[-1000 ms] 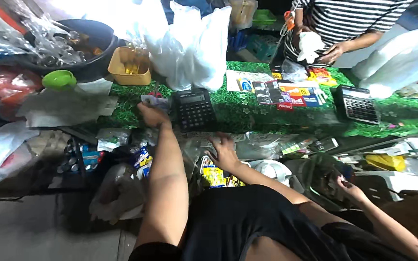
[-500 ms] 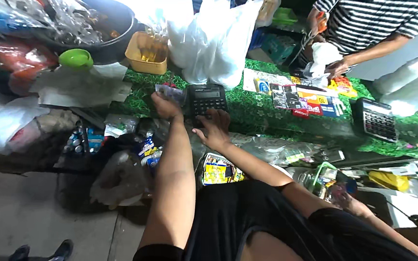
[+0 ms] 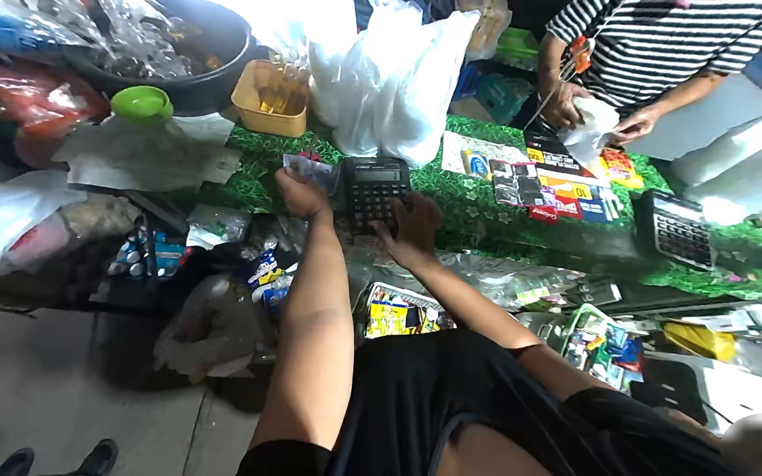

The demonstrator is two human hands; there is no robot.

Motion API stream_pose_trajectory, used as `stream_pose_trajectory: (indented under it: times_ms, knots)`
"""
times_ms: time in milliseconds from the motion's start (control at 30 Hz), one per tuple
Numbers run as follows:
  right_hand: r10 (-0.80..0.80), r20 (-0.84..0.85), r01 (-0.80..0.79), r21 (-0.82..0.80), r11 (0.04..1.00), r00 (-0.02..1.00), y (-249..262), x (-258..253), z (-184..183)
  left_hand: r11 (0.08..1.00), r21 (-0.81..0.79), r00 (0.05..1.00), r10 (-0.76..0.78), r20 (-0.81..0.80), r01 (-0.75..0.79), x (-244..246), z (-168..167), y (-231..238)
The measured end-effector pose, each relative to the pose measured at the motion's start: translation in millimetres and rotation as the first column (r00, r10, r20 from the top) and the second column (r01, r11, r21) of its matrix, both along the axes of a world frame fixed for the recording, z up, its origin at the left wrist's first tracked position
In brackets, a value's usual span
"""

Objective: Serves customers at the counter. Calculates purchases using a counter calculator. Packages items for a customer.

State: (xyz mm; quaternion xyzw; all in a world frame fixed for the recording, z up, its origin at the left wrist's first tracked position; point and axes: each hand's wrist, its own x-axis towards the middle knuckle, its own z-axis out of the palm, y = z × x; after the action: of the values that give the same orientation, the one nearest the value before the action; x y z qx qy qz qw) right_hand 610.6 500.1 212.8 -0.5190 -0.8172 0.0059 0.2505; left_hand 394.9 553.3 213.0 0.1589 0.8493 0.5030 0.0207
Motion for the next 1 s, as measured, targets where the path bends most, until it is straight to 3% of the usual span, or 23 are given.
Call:
stream_pose_trajectory:
  times_ms: [67,233,333,433,667,733,800,1000]
  knots:
    - [-0.010,0.086,0.022,-0.136,0.990,0.996,1,0,-1,1.000,0.001,1.000,-0.003,0.003,0.003,0,0,0]
    - [0.017,0.082,-0.017,-0.001,1.000,0.996,-11,0,-7,1.000,-0.008,1.000,0.004,0.006,-0.004,-2,-1,2]
    - [0.007,0.158,-0.001,-0.034,0.999,0.987,-12,3,-12,1.000,0.005,1.000,-0.002,-0.005,0.002,-1,0,0]
    - [0.013,0.080,-0.006,-0.086,0.996,0.997,-16,13,-6,1.000,0.000,1.000,0.015,-0.011,-0.015,-1,0,1]
    - [0.000,-0.115,0.012,0.107,0.994,0.993,-22,41,-1,1.000,-0.004,1.000,0.020,-0.009,-0.021,-1,0,2]
    - [0.011,-0.050,-0.006,0.102,0.995,0.999,-20,42,-8,1.000,-0.012,0.999,0.029,-0.020,-0.029,-1,-1,2]
    - [0.011,0.105,-0.008,-0.031,0.999,0.994,-18,41,-13,1.000,-0.002,0.999,0.030,-0.025,-0.030,-1,-1,1]
    - [-0.021,0.109,0.026,-0.044,0.999,0.994,-19,35,-21,1.000,-0.001,1.000,0.021,-0.009,-0.021,-2,-2,1]
